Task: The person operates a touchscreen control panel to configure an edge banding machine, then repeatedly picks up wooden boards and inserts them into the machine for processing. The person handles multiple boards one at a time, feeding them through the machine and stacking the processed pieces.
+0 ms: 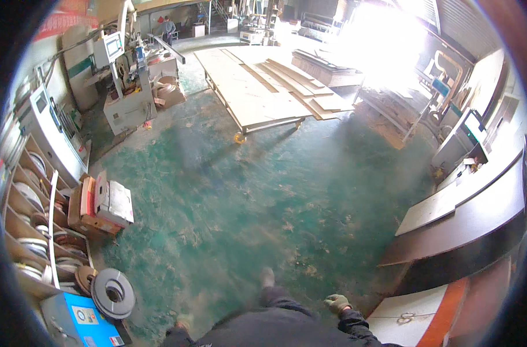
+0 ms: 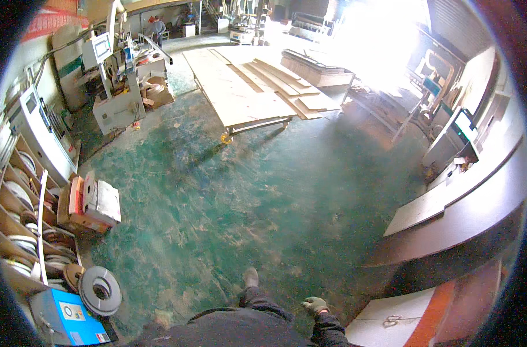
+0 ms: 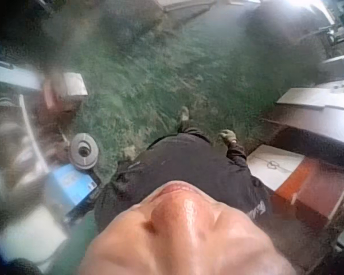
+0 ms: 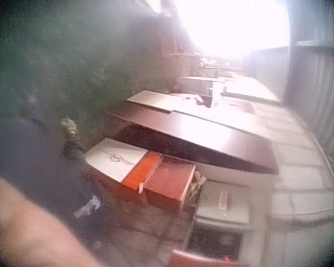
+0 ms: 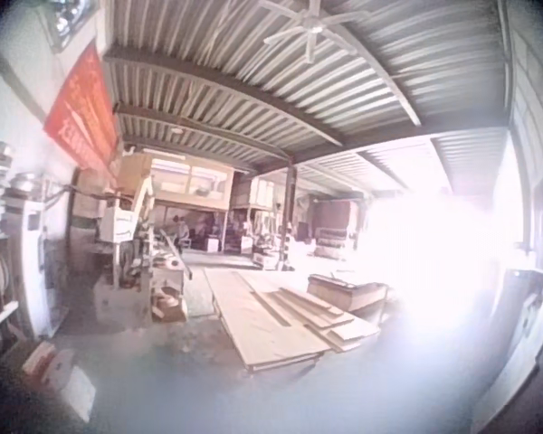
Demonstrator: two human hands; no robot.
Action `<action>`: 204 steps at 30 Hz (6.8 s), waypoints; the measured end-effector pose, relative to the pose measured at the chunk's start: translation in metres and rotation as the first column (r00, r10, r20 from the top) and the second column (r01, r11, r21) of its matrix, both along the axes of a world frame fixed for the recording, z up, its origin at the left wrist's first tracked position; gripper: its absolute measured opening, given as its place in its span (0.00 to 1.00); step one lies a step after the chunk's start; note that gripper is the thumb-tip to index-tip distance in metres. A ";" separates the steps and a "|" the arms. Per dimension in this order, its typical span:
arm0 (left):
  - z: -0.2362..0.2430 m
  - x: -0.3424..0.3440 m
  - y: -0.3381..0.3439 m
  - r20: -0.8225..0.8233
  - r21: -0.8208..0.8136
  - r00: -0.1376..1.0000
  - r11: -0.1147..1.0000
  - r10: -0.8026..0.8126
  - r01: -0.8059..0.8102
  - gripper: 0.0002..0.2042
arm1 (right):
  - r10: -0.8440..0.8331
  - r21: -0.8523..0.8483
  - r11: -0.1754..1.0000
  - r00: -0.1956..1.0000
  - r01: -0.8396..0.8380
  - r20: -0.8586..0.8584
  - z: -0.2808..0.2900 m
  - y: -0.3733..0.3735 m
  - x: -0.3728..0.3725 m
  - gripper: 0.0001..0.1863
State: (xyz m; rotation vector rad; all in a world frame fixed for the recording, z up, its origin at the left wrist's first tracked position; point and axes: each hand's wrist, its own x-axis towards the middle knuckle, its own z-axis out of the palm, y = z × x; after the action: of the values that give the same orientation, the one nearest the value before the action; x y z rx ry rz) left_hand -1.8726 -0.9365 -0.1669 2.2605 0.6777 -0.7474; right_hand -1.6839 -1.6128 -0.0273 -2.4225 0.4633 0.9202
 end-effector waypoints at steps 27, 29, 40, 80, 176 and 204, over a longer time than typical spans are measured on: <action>0.046 0.435 0.117 -0.110 -0.220 0.810 0.781 0.576 -0.585 0.15 | -0.041 0.206 0.978 0.967 -0.012 0.253 0.007 0.254 0.595 0.22; 0.047 0.463 0.145 -0.131 -0.200 0.834 0.810 0.535 -0.551 0.16 | -0.106 0.244 0.969 0.959 0.040 0.265 -0.004 0.265 0.608 0.22; 0.083 0.726 0.314 0.013 -0.378 0.639 0.596 0.769 -0.709 0.16 | -0.711 0.652 0.616 0.668 0.442 0.219 -0.034 0.305 0.752 0.19; 0.121 0.897 0.178 0.177 -0.072 0.809 0.827 0.561 -0.558 0.20 | -0.445 0.479 0.878 0.388 0.011 0.807 0.052 0.195 1.164 0.22; 0.365 1.622 1.206 0.729 -0.412 0.072 0.519 0.681 -0.748 0.29 | 0.110 0.901 -0.117 0.908 0.417 -0.405 0.162 1.664 1.792 0.27; 0.304 1.692 1.309 0.668 0.232 0.426 0.373 0.611 -0.899 0.30 | 0.228 0.917 -0.024 0.896 0.397 -0.382 0.110 1.830 1.787 0.26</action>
State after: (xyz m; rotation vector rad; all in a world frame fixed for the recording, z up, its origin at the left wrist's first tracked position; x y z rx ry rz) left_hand -0.1801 0.3721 0.1374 2.0236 1.7289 0.6063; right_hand 0.1033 0.2172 0.0830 -0.7029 -0.0344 1.1318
